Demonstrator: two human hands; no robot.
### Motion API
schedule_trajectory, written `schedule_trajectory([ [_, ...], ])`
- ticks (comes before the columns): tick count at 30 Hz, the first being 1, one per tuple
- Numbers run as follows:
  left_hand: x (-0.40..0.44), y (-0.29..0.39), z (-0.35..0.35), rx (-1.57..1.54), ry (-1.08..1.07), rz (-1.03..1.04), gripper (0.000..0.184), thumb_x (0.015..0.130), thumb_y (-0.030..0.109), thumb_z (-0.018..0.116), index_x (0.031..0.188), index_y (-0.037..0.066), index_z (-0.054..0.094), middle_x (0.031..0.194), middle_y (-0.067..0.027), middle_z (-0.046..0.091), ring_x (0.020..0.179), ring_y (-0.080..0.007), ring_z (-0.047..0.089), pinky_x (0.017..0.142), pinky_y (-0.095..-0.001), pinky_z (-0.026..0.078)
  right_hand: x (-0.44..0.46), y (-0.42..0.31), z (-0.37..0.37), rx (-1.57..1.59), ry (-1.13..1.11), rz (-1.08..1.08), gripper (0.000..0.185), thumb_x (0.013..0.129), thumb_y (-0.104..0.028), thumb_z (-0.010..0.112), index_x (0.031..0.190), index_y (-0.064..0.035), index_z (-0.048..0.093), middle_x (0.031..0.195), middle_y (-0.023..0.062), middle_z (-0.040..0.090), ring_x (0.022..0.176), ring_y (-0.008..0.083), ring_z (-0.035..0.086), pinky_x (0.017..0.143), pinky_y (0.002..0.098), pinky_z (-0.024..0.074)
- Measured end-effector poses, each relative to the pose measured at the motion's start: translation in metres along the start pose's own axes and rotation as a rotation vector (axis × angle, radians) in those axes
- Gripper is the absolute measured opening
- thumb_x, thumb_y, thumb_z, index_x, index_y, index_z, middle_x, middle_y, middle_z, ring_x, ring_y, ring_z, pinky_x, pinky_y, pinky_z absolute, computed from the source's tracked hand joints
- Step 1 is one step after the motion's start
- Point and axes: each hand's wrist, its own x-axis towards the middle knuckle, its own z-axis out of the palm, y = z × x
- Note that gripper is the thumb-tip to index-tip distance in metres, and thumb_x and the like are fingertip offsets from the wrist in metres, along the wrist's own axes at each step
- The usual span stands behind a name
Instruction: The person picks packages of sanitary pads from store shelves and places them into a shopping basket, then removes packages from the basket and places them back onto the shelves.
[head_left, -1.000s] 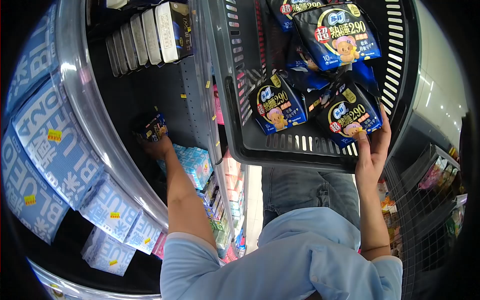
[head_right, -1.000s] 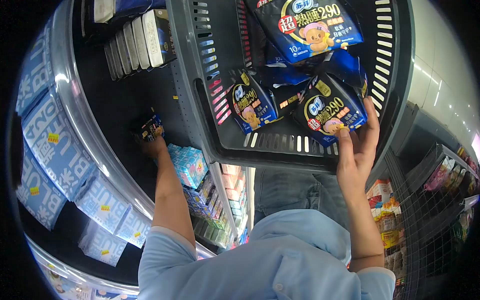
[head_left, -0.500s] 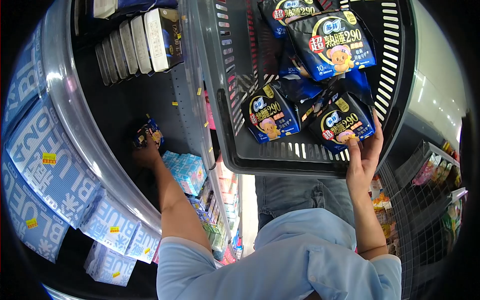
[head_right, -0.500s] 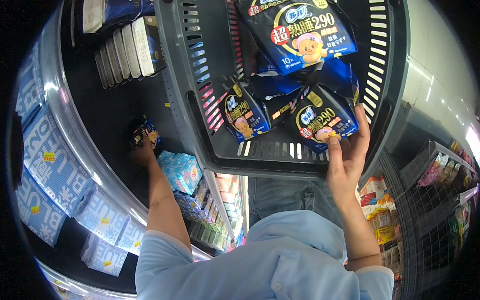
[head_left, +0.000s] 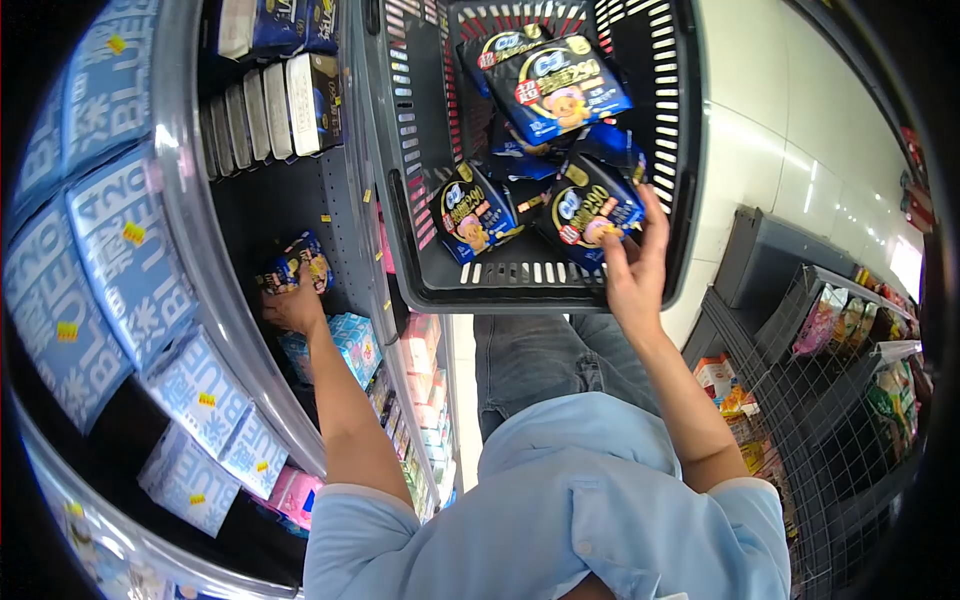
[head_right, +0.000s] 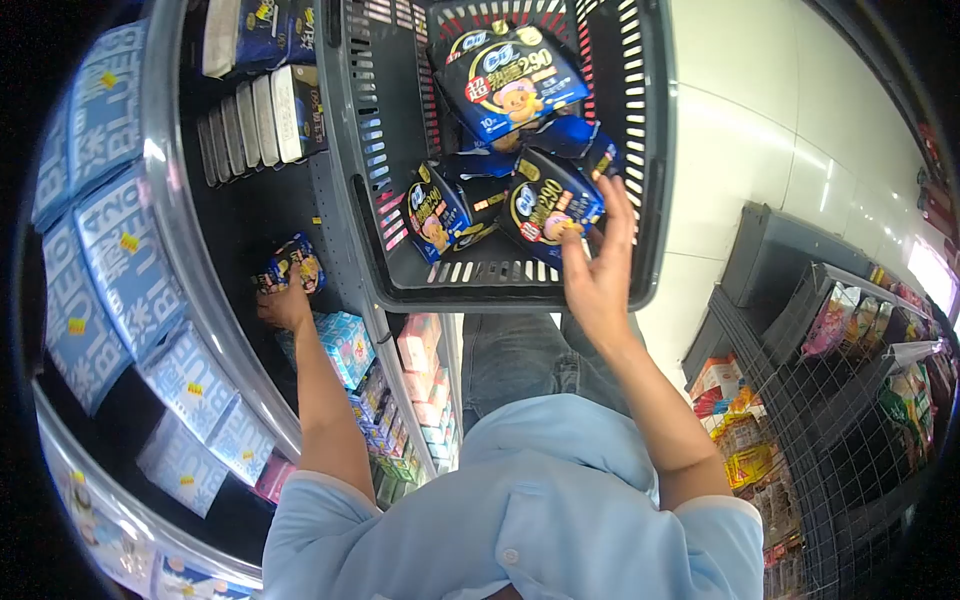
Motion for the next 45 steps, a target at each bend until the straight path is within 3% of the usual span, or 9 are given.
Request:
schedule_trajectory([
  [4,-0.04,0.005,-0.03,-0.208,0.096,0.296,0.087,0.058,0.046,0.077,0.113,-0.011,0.041,0.112,-0.0273,0.044,0.108,-0.0397,0.041,0.093,-0.0472,0.035,0.0,-0.005,-0.002,-0.036,0.003,-0.008,0.055,0.082,-0.003,0.052,0.133,-0.0091,0.032,0.138,0.019,0.023,0.124,0.0294,0.034,0.095,0.0378,0.0411],
  [14,-0.154,-0.021,-0.15,-0.712,-0.159,0.197,0.089,0.06,0.022,0.08,0.125,-0.008,0.029,0.118,-0.0253,0.039,0.111,-0.0368,0.039,0.096,-0.0436,0.031,0.004,0.011,-0.009,-0.091,-0.049,-0.057,0.059,0.079,-0.003,0.054,0.132,-0.0059,0.03,0.136,0.0224,0.026,0.124,0.0334,0.033,0.096,0.0353,0.0383],
  [16,-0.169,-0.022,-0.176,-0.759,-0.141,0.223,0.089,0.059,0.019,0.081,0.126,-0.007,0.028,0.12,-0.0234,0.036,0.112,-0.0347,0.039,0.097,-0.0416,0.031,0.005,0.003,-0.012,-0.02,-0.081,-0.006,0.059,0.077,-0.003,0.055,0.131,-0.0051,0.031,0.133,0.0232,0.028,0.124,0.0346,0.032,0.101,0.0368,0.031],
  [25,-0.182,0.035,-0.239,-1.149,-0.252,0.398,0.094,0.055,0.009,0.082,0.13,0.0,0.027,0.121,-0.0182,0.033,0.112,-0.0288,0.039,0.096,-0.0365,0.034,0.011,0.002,-0.024,-0.13,-0.168,-0.089,0.06,0.079,-0.006,0.055,0.133,-0.003,0.028,0.135,0.025,0.025,0.127,0.0371,0.028,0.103,0.0384,0.0285],
  [28,-0.179,0.076,-0.251,-0.901,-0.092,0.654,0.093,0.054,0.018,0.083,0.129,0.001,0.03,0.119,-0.0191,0.04,0.107,-0.0351,0.042,0.094,-0.044,0.034,0.007,0.003,-0.03,-0.225,-0.181,-0.209,0.064,0.079,-0.004,0.055,0.134,-0.0015,0.023,0.134,0.0251,0.025,0.126,0.0371,0.029,0.103,0.0377,0.0285],
  [31,-0.175,0.108,-0.249,-0.685,-0.028,0.802,0.095,0.054,0.028,0.082,0.13,0.001,0.031,0.12,-0.0213,0.041,0.116,-0.0368,0.038,0.104,-0.0486,0.022,-0.001,0.003,-0.035,-0.265,-0.204,-0.289,0.069,0.078,-0.004,0.055,0.135,0.0005,0.019,0.135,0.0246,0.024,0.126,0.038,0.028,0.104,0.0377,0.0264],
  [32,-0.173,0.118,-0.245,-0.712,-0.043,0.811,0.095,0.055,0.034,0.081,0.129,0.0,0.031,0.12,-0.0216,0.044,0.117,-0.0382,0.037,0.106,-0.0516,0.015,-0.003,0.003,-0.037,-0.247,-0.216,-0.278,0.07,0.077,-0.003,0.055,0.136,0.0007,0.018,0.136,0.0247,0.024,0.127,0.0388,0.026,0.105,0.0387,0.0254],
  [35,-0.173,0.134,-0.239,-0.653,-0.105,0.792,0.091,0.058,0.034,0.079,0.128,-0.001,0.032,0.122,-0.0208,0.043,0.118,-0.0363,0.038,0.106,-0.0507,0.016,-0.007,0.001,-0.038,-0.214,-0.222,-0.244,0.071,0.076,-0.002,0.055,0.136,0.0003,0.017,0.136,0.0249,0.025,0.128,0.0402,0.024,0.105,0.04,0.0249],
  [45,-0.183,0.146,-0.235,-0.416,-0.235,1.066,0.098,0.06,0.04,0.076,0.137,0.008,0.027,0.141,-0.0161,0.025,0.131,-0.0367,0.019,0.106,-0.0516,0.011,-0.01,0.002,-0.033,-0.23,-0.146,-0.315,0.07,0.077,-0.002,0.053,0.137,0.001,0.017,0.139,0.0255,0.02,0.129,0.0412,0.022,0.106,0.0412,0.023],
])
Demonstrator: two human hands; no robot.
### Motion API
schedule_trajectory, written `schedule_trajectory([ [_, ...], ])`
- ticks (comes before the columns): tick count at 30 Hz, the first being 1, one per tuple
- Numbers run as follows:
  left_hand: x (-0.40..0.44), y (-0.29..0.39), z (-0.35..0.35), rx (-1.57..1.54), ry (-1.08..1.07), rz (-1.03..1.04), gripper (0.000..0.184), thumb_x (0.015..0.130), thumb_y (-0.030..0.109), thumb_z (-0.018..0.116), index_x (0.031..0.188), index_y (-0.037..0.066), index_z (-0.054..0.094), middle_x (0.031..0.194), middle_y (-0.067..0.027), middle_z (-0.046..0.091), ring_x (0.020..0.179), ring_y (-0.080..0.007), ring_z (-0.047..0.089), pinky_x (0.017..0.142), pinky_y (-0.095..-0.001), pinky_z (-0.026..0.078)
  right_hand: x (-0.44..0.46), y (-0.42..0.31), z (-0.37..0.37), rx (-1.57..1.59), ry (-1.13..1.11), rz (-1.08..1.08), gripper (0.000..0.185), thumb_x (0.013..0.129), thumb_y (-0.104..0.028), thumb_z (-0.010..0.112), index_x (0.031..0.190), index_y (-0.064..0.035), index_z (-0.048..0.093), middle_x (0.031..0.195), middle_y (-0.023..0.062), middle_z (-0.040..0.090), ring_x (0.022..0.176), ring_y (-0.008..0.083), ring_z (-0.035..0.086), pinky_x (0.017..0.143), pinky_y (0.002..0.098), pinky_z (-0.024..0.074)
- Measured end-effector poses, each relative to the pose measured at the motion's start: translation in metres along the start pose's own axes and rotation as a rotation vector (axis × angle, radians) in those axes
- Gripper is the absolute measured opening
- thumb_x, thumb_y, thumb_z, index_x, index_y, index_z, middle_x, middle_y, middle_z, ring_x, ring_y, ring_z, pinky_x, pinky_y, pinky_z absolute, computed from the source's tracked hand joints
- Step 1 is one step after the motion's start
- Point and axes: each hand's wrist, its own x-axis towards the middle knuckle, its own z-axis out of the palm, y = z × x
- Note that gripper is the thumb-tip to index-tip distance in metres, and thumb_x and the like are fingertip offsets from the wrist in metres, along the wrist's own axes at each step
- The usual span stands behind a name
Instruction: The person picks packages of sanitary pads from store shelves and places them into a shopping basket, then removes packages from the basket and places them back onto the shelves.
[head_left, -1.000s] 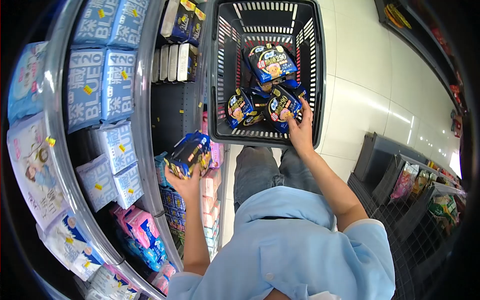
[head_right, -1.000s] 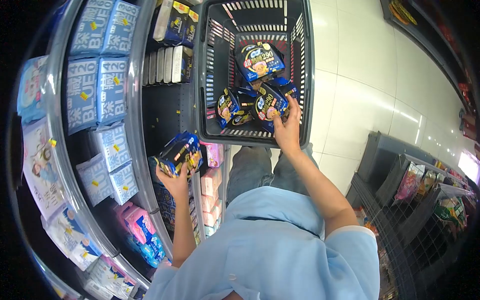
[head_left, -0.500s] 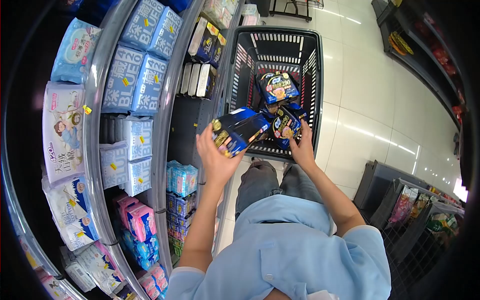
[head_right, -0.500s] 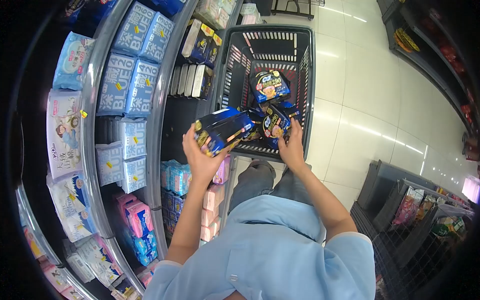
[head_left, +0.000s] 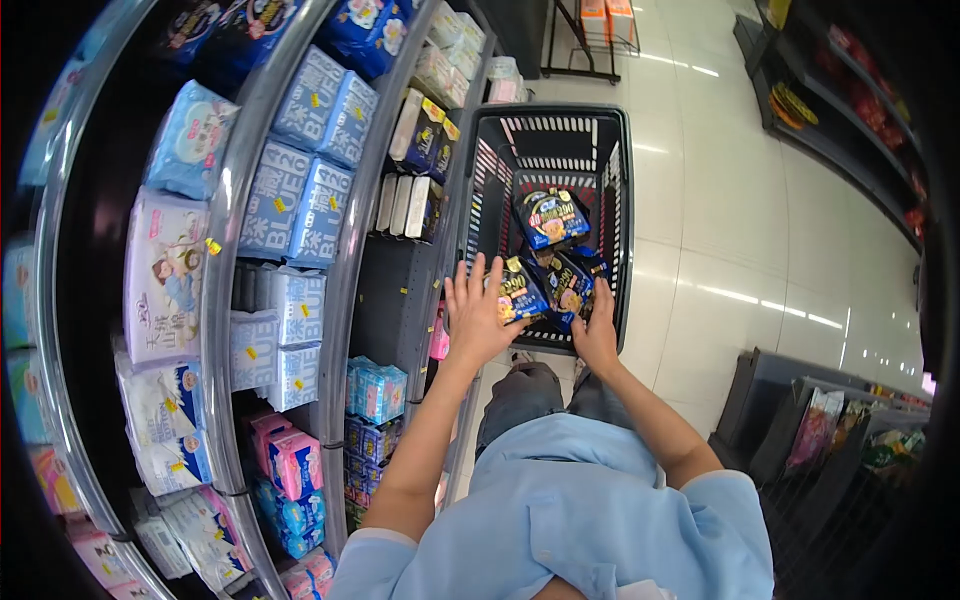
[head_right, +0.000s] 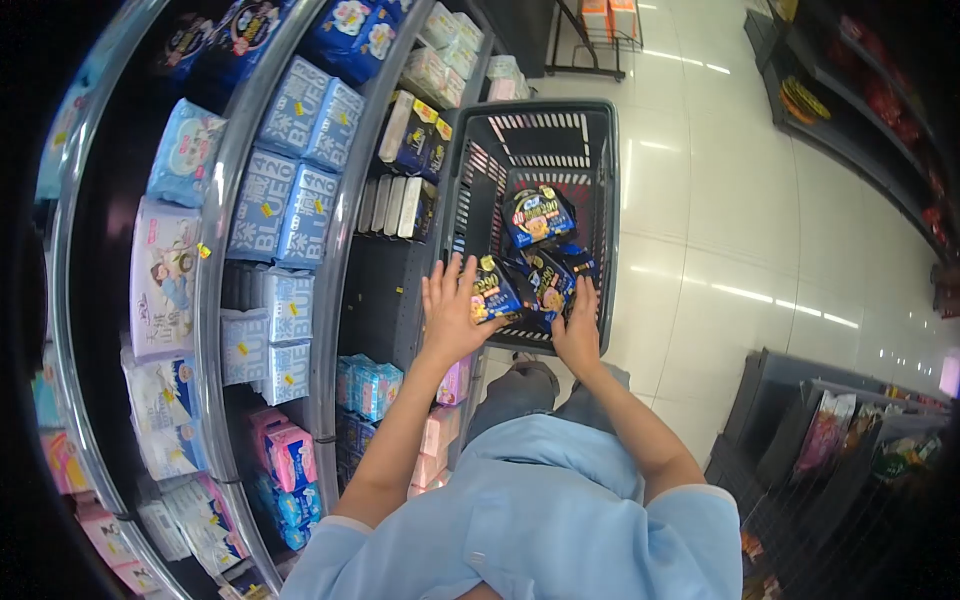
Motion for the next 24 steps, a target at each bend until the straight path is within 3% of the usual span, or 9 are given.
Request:
schedule_trajectory([
  [1,0.001,0.003,-0.001,0.016,-0.015,0.006,0.097,0.06,0.039,0.076,0.138,0.011,0.027,0.141,-0.0162,0.024,0.13,-0.0381,0.018,0.106,-0.0533,0.01,0.0,0.002,0.001,-0.005,0.011,-0.031,0.07,0.076,-0.002,0.052,0.137,0.0012,0.017,0.139,0.0255,0.02,0.129,0.0409,0.022,0.106,0.0412,0.0226],
  [6,-0.006,0.031,0.006,0.163,-0.048,0.051,0.096,0.06,0.036,0.075,0.138,0.008,0.025,0.14,-0.0194,0.023,0.131,-0.0385,0.018,0.106,-0.0536,0.01,-0.001,-0.001,0.001,-0.031,-0.053,-0.065,0.074,0.073,0.001,0.052,0.137,0.002,0.015,0.139,0.0248,0.02,0.13,0.038,0.022,0.107,0.0384,0.0213],
  [7,-0.008,0.034,0.014,0.191,0.033,0.087,0.095,0.059,0.034,0.076,0.137,0.007,0.027,0.139,-0.0194,0.026,0.131,-0.0375,0.019,0.106,-0.0533,0.011,0.0,0.001,0.002,-0.03,-0.075,-0.07,0.076,0.072,0.002,0.053,0.137,0.0018,0.015,0.14,0.0245,0.02,0.13,0.0376,0.022,0.107,0.0382,0.0214],
  [11,-0.017,0.045,0.019,0.13,0.085,0.137,0.07,0.073,0.017,0.06,0.135,0.006,0.03,0.135,-0.0197,0.032,0.128,-0.0368,0.025,0.105,-0.0528,0.012,-0.001,0.0,0.0,-0.077,-0.123,-0.101,0.08,0.067,0.005,0.056,0.137,0.0006,0.016,0.14,0.0235,0.02,0.13,0.0369,0.022,0.105,0.0369,0.0244],
  [13,-0.022,0.042,0.022,0.144,0.123,0.129,0.071,0.072,0.017,0.061,0.136,0.007,0.029,0.135,-0.0195,0.032,0.128,-0.0367,0.025,0.105,-0.053,0.012,-0.001,-0.001,-0.001,-0.098,-0.134,-0.125,0.079,0.069,0.003,0.058,0.137,0.0003,0.018,0.14,0.0231,0.02,0.13,0.037,0.024,0.104,0.0365,0.0273],
  [17,-0.033,0.038,0.027,0.143,0.156,0.122,0.072,0.073,0.018,0.061,0.136,0.008,0.029,0.136,-0.0193,0.031,0.129,-0.0362,0.023,0.105,-0.0538,0.012,0.001,0.006,0.002,-0.053,-0.159,-0.189,0.071,0.074,0.003,0.053,0.136,0.0027,0.018,0.139,0.025,0.02,0.131,0.0371,0.021,0.107,0.038,0.0211],
  [24,-0.037,0.042,0.035,0.273,0.182,0.137,0.065,0.078,0.023,0.056,0.136,0.01,0.031,0.136,-0.0156,0.033,0.129,-0.033,0.024,0.104,-0.0529,0.015,0.003,0.013,0.002,-0.071,-0.182,-0.235,0.071,0.073,0.008,0.051,0.136,0.0025,0.019,0.138,0.0258,0.019,0.13,0.0379,0.021,0.106,0.039,0.022],
])
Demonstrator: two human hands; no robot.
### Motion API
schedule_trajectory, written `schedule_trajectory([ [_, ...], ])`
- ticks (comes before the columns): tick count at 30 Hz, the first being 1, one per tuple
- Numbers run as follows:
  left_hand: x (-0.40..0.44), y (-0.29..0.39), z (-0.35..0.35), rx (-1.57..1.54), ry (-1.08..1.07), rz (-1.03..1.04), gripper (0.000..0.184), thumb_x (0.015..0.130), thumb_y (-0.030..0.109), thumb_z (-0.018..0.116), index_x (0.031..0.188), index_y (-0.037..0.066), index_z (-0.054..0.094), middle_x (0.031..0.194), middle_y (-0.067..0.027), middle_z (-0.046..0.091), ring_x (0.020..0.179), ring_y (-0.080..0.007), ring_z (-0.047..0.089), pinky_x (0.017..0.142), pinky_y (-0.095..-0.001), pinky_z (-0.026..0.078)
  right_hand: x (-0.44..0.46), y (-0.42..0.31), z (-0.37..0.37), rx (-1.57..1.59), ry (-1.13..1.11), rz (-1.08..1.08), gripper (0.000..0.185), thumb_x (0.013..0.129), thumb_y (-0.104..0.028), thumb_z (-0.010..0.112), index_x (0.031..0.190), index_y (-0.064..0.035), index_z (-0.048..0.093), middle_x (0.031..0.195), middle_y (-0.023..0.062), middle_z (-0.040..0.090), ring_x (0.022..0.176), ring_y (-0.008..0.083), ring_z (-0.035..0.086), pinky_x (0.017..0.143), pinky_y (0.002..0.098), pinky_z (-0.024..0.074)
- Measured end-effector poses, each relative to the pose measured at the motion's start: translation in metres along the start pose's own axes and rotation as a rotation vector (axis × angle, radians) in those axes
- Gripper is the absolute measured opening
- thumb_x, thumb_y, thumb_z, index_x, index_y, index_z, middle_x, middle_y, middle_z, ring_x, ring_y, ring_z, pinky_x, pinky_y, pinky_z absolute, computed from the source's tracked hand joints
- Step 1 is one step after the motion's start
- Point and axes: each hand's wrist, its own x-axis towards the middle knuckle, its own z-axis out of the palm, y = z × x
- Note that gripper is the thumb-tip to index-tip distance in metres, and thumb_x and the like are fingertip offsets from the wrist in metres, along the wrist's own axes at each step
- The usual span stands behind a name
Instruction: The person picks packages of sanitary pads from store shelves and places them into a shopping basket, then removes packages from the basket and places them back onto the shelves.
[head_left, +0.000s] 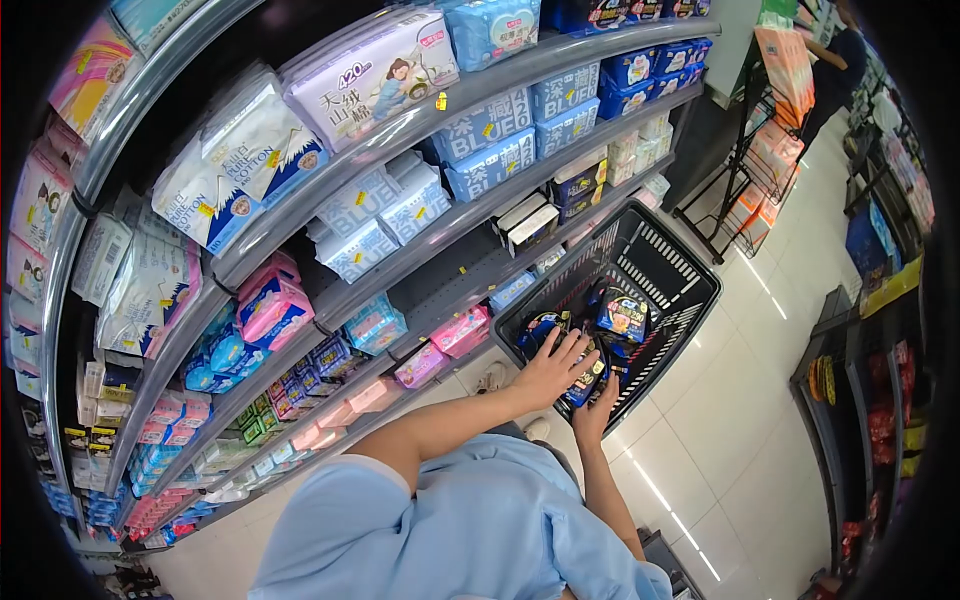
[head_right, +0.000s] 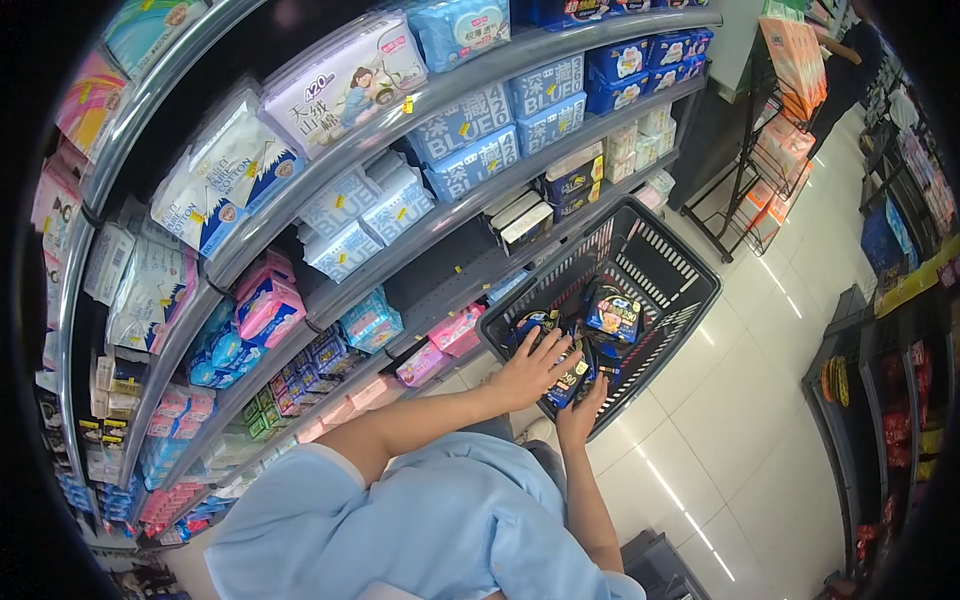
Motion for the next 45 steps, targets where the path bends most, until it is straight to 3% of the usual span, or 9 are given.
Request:
schedule_trajectory([
  [3,-0.001,0.0,0.002,-0.009,0.028,-0.01,0.065,0.077,0.022,0.057,0.136,0.01,0.032,0.133,-0.0152,0.036,0.128,-0.0325,0.026,0.104,-0.0525,0.015,-0.001,-0.002,-0.001,0.035,0.01,0.001,0.071,0.072,0.01,0.05,0.136,0.0014,0.019,0.138,0.0252,0.017,0.13,0.0377,0.021,0.106,0.0391,0.023],
  [6,-0.002,0.0,0.0,-0.059,0.034,-0.031,0.066,0.075,0.02,0.058,0.135,0.01,0.033,0.129,-0.0143,0.039,0.126,-0.0317,0.028,0.104,-0.0521,0.016,-0.001,0.001,0.0,-0.027,0.023,-0.002,0.068,0.078,-0.002,0.057,0.135,0.0013,0.021,0.136,0.0254,0.023,0.127,0.036,0.028,0.103,0.0372,0.0278],
  [10,-0.002,-0.003,0.0,-0.102,0.047,-0.057,0.07,0.071,0.018,0.062,0.134,0.011,0.034,0.126,-0.0129,0.04,0.125,-0.0308,0.029,0.104,-0.0524,0.016,0.0,0.0,0.0,0.038,0.02,0.029,0.072,0.072,0.008,0.051,0.136,-0.0007,0.021,0.138,0.0247,0.019,0.13,0.0372,0.022,0.106,0.0383,0.0223],
  [17,-0.01,-0.008,0.001,-0.086,-0.017,-0.06,0.081,0.066,0.012,0.067,0.137,0.013,0.029,0.133,-0.0145,0.033,0.128,-0.033,0.025,0.102,-0.055,0.02,-0.005,-0.01,-0.003,0.026,0.057,0.068,0.069,0.074,0.001,0.052,0.137,-0.0032,0.023,0.139,0.0231,0.021,0.128,0.038,0.027,0.102,0.0389,0.0294],
  [28,-0.006,-0.01,-0.002,-0.096,-0.028,-0.066,0.069,0.076,0.012,0.06,0.138,0.014,0.028,0.141,-0.0169,0.023,0.13,-0.0359,0.021,0.103,-0.0556,0.018,-0.001,-0.015,-0.001,-0.051,0.083,0.086,0.067,0.076,-0.002,0.052,0.136,0.0009,0.022,0.139,0.0228,0.022,0.127,0.0373,0.029,0.102,0.0389,0.0303],
  [32,-0.009,-0.008,0.002,-0.127,-0.01,-0.068,0.072,0.072,0.01,0.061,0.136,0.014,0.03,0.134,-0.0162,0.031,0.129,-0.0359,0.023,0.102,-0.0564,0.017,0.0,-0.015,-0.001,-0.058,0.097,0.076,0.066,0.077,-0.003,0.052,0.136,0.0014,0.022,0.139,0.0232,0.022,0.127,0.0374,0.028,0.102,0.0387,0.029],
  [37,0.01,-0.013,-0.013,-0.283,0.102,-0.205,0.085,0.061,0.016,0.073,0.134,0.005,0.03,0.122,-0.0172,0.038,0.121,-0.0343,0.032,0.101,-0.055,0.021,-0.001,-0.011,0.0,-0.036,0.151,0.037,0.067,0.077,-0.002,0.053,0.135,0.0017,0.021,0.14,0.0238,0.021,0.13,0.0375,0.023,0.106,0.0392,0.0225],
  [41,0.02,-0.01,-0.015,-0.34,-0.185,-0.185,0.092,0.06,0.028,0.077,0.135,0.004,0.028,0.133,-0.02,0.032,0.127,-0.0355,0.026,0.103,-0.0543,0.016,-0.005,-0.015,-0.007,0.168,0.292,-0.025,0.058,0.081,0.001,0.045,0.135,0.0012,0.024,0.141,0.02,0.021,0.131,0.0334,0.022,0.107,0.0401,0.0192],
  [45,0.017,-0.001,-0.009,-0.378,-0.089,-0.227,0.096,0.06,0.027,0.077,0.136,0.002,0.025,0.14,-0.024,0.022,0.131,-0.0385,0.017,0.105,-0.054,0.012,-0.013,-0.033,-0.019,0.126,0.286,-0.164,0.049,0.087,-0.005,0.041,0.134,0.0012,0.029,0.141,0.0181,0.025,0.13,0.0316,0.024,0.106,0.0403,0.0188],
])
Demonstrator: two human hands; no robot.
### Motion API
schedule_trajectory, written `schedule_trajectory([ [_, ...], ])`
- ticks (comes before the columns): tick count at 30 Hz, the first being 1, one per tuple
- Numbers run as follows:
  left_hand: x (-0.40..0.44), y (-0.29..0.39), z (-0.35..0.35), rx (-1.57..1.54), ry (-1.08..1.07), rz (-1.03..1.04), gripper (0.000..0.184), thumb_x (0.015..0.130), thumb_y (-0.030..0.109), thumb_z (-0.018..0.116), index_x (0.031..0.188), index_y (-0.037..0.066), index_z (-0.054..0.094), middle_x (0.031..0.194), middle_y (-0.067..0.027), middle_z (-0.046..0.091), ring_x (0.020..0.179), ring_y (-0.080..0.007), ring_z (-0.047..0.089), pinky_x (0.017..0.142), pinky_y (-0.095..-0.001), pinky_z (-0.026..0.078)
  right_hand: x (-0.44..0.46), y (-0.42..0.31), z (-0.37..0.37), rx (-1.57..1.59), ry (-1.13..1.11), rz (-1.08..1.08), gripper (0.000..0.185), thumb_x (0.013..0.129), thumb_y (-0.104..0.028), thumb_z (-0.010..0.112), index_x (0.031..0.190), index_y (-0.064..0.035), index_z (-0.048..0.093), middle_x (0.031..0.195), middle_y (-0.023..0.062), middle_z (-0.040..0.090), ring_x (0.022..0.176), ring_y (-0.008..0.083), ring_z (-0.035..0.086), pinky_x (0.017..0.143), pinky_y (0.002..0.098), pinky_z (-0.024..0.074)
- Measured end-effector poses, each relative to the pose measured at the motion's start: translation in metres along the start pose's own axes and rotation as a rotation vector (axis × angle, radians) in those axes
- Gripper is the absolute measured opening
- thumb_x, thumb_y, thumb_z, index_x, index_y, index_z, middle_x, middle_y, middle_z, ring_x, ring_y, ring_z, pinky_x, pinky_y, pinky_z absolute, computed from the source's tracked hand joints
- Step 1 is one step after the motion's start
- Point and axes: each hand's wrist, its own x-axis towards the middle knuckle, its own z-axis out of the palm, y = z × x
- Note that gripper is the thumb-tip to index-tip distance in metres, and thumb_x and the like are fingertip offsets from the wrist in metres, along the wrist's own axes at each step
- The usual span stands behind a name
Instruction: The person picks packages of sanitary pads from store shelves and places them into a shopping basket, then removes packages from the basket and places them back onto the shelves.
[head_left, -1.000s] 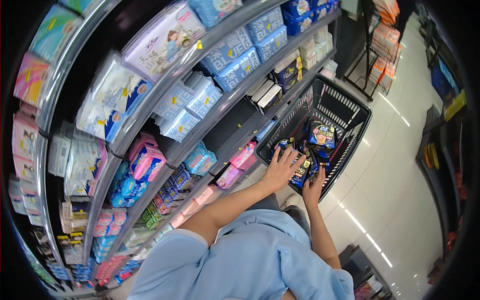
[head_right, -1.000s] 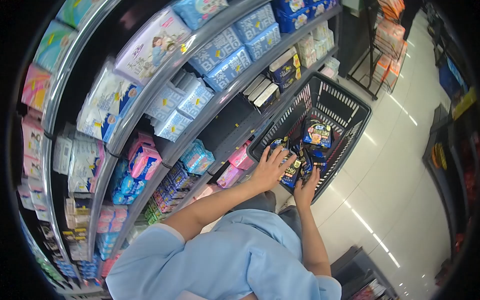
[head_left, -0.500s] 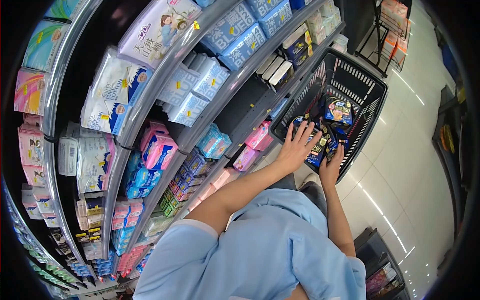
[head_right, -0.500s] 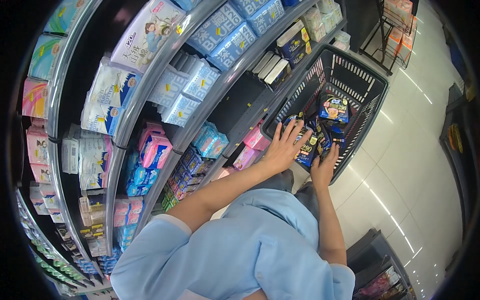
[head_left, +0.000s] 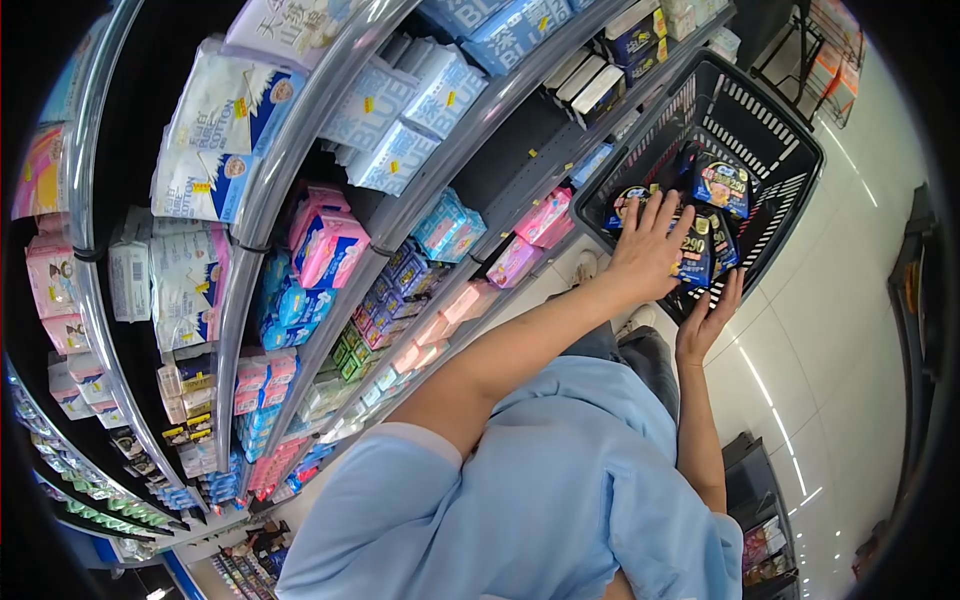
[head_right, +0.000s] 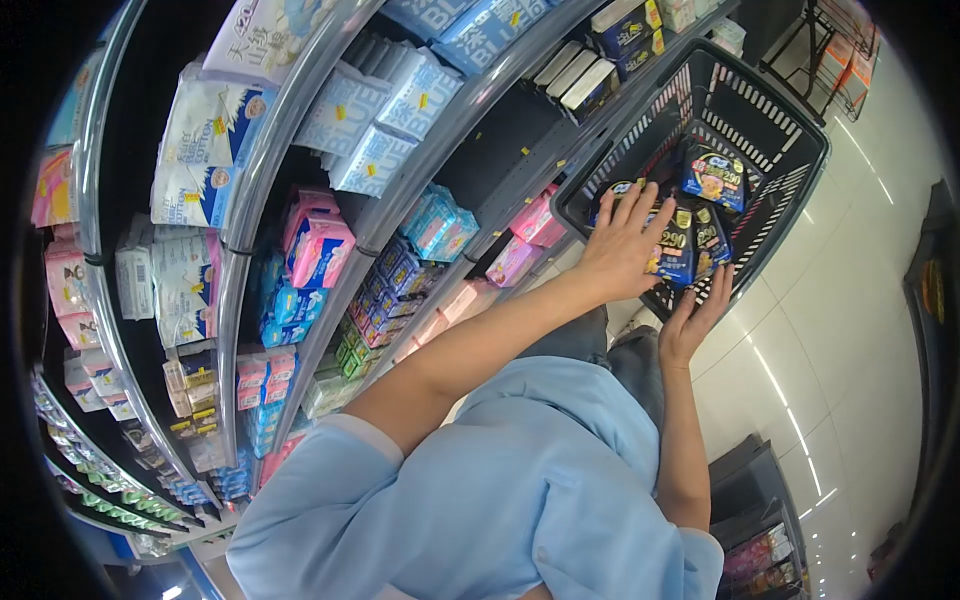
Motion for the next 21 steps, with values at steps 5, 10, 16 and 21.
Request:
schedule_trajectory([
  [5,-0.022,0.0,0.006,-0.207,0.126,0.1,0.09,0.065,0.026,0.069,0.135,-0.003,0.022,0.14,-0.0238,0.02,0.131,-0.0395,0.016,0.107,-0.0522,0.009,0.004,-0.009,0.006,-0.101,-0.111,-0.205,0.046,0.092,-0.019,0.038,0.133,0.0008,0.033,0.141,0.0201,0.025,0.129,0.0335,0.026,0.105,0.0412,0.0204],
  [10,-0.058,-0.022,-0.02,-0.321,0.165,0.153,0.074,0.069,0.017,0.066,0.132,0.001,0.031,0.136,-0.0188,0.03,0.128,-0.0356,0.026,0.107,-0.0504,0.015,0.008,-0.016,0.012,-0.164,-0.038,-0.123,0.044,0.09,-0.014,0.045,0.131,-0.0014,0.037,0.139,0.0196,0.027,0.127,0.0338,0.028,0.104,0.0406,0.0226],
  [16,-0.149,-0.12,-0.03,-0.202,0.303,-0.095,0.058,0.072,0.011,0.061,0.125,0.0,0.04,0.129,-0.0186,0.04,0.12,-0.0351,0.037,0.099,-0.0447,0.029,-0.011,-0.007,0.022,-0.193,0.029,-0.06,0.046,0.09,-0.016,0.046,0.132,-0.0016,0.036,0.137,0.0213,0.029,0.127,0.0338,0.028,0.105,0.0396,0.0209],
  [21,-0.204,-0.229,0.005,0.162,0.148,-0.393,0.071,0.07,0.017,0.065,0.129,-0.004,0.032,0.132,-0.0231,0.033,0.123,-0.038,0.031,0.103,-0.0449,0.024,-0.016,-0.001,0.026,-0.261,0.057,-0.055,0.047,0.089,-0.017,0.046,0.133,-0.0024,0.035,0.134,0.0208,0.034,0.126,0.0342,0.03,0.104,0.0398,0.0222],
])
